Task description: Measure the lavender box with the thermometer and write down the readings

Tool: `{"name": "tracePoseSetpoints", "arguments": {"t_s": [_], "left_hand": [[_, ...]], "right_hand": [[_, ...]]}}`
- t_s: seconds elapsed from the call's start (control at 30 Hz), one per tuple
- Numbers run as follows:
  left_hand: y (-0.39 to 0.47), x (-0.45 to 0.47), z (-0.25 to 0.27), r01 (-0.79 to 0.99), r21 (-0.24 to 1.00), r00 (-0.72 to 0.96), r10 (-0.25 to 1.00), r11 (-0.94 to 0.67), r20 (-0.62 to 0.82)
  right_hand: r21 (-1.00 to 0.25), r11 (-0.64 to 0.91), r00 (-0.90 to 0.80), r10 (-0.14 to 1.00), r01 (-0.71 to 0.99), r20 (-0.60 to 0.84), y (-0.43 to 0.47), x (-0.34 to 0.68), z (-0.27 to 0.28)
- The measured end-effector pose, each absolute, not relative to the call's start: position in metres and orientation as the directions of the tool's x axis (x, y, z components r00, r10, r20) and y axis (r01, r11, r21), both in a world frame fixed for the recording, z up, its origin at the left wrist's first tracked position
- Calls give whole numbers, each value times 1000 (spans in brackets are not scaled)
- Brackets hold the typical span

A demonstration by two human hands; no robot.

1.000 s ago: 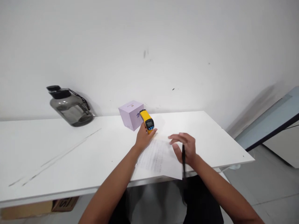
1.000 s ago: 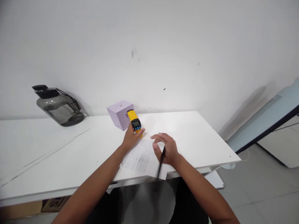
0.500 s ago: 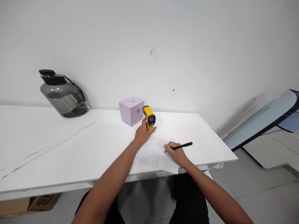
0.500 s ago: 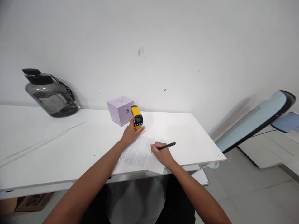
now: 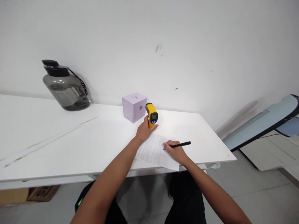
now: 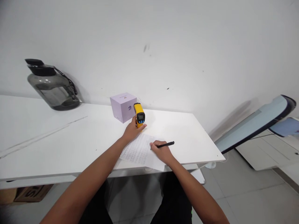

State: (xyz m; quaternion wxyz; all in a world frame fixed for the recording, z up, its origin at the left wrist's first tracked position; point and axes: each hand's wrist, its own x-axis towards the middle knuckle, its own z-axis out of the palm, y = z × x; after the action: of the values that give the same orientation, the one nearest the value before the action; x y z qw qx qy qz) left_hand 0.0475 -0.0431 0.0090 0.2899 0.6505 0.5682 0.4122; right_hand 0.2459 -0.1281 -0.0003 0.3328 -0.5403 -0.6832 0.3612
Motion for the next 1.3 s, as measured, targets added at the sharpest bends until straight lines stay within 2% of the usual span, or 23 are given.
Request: {"name": "tracePoseSetpoints", "arguments": {"t_s": [0.4, 0.6, 0.9, 1.3], "left_hand": [[-41, 48, 9, 513, 839, 9, 978, -182, 206], [-41, 48, 9, 511, 841, 6, 978, -180, 207], [-41, 48, 8, 510, 840, 6, 977, -186, 213], [-42, 49, 10, 507, 842, 10, 978, -185, 209]], "right_hand": [[-849, 137, -143, 987, 510, 74, -128, 247, 1], [-864, 128, -210, 977, 487, 27, -128, 247, 2], [-875, 126, -148, 987, 468, 63, -127, 248, -1], [-866, 150, -187, 980, 478, 67, -130, 248, 1]]}}
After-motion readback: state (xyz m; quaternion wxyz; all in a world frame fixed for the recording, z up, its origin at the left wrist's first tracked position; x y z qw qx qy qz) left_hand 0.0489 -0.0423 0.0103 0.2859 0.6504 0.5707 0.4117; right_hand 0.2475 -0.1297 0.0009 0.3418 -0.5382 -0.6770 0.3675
